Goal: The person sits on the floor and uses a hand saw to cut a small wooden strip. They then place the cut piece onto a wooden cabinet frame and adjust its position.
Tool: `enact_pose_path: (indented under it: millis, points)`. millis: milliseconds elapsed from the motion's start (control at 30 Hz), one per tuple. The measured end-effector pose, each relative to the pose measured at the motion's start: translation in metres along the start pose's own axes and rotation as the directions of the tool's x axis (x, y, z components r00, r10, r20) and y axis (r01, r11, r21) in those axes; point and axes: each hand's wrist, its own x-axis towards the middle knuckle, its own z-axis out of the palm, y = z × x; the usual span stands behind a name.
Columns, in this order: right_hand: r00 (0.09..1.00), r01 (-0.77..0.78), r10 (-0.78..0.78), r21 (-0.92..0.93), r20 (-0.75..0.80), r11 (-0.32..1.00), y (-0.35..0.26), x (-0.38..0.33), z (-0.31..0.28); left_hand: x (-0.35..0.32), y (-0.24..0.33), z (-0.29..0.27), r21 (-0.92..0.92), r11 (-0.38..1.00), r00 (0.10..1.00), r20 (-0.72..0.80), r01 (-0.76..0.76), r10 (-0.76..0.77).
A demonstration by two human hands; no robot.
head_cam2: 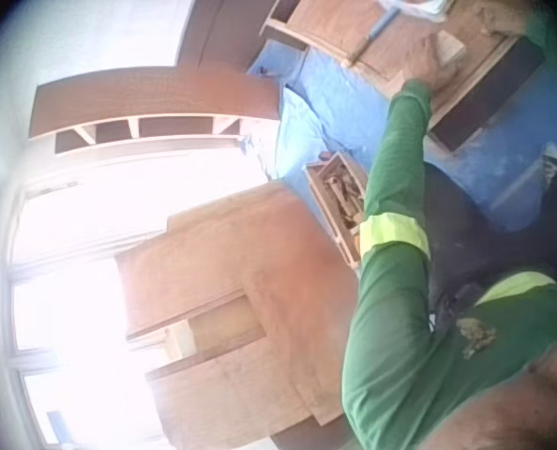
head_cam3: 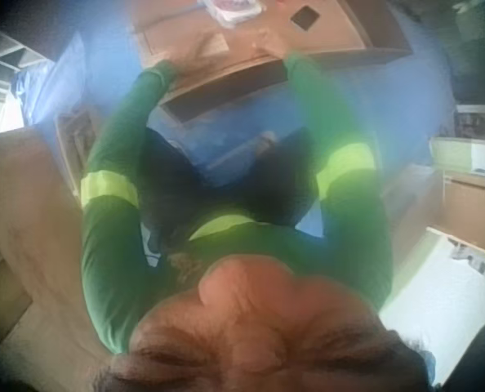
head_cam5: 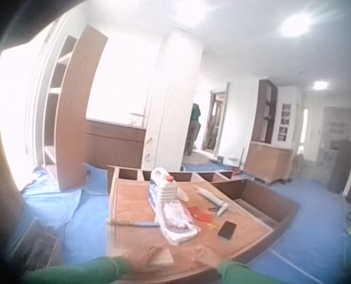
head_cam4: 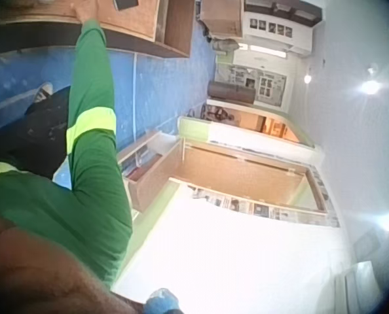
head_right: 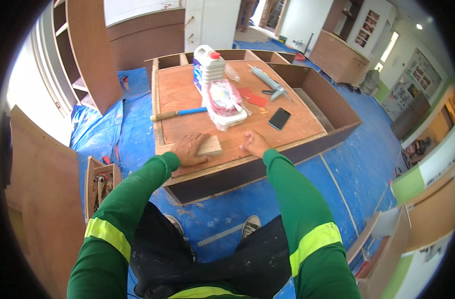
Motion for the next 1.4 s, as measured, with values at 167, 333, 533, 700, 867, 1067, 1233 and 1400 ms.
enact_pose_path:
  millis: [167,333,533,700,867,1067,1233,1400]
  points:
    - [1.0,-0.011,0.01,-0.058,-0.02,0.998,-0.021,-0.012,0.006,0.01,-0.018,-0.009,-0.029,0.999,0.985,0.167,0.041,-0.036]
    - [0.999,-0.035,0.036,-0.027,0.024,0.999,-0.013,-0.019,-0.002,0.018,-0.027,-0.013,-0.146,0.987,0.967,0.255,0.063,-0.024]
    - [0.99,-0.042,0.046,-0.032,0.132,0.999,-0.003,-0.004,-0.015,-0.001,-0.04,-0.018,-0.035,0.987,0.954,0.263,0.157,-0.142]
    - [0.984,-0.052,0.061,-0.059,0.169,0.997,-0.035,0.005,0.001,-0.022,-0.056,-0.034,-0.082,0.975,0.937,0.304,0.208,-0.174]
    - [0.978,-0.084,0.089,-0.032,0.19,0.996,-0.014,0.012,-0.008,-0.016,-0.051,-0.027,-0.076,0.983,0.948,0.285,0.167,-0.139]
    - [0.994,0.019,-0.013,-0.06,0.104,0.998,0.007,0.002,-0.014,-0.021,-0.031,-0.022,-0.007,0.995,0.98,0.174,0.097,-0.094]
    - [0.972,-0.092,0.126,-0.171,0.2,0.981,-0.041,-0.017,-0.02,-0.049,-0.042,-0.02,0.081,0.99,0.985,0.121,0.117,-0.126]
    - [0.983,-0.101,0.126,-0.183,0.135,0.978,-0.024,-0.036,-0.039,-0.04,-0.035,-0.009,0.119,0.984,0.985,0.096,0.129,-0.141]
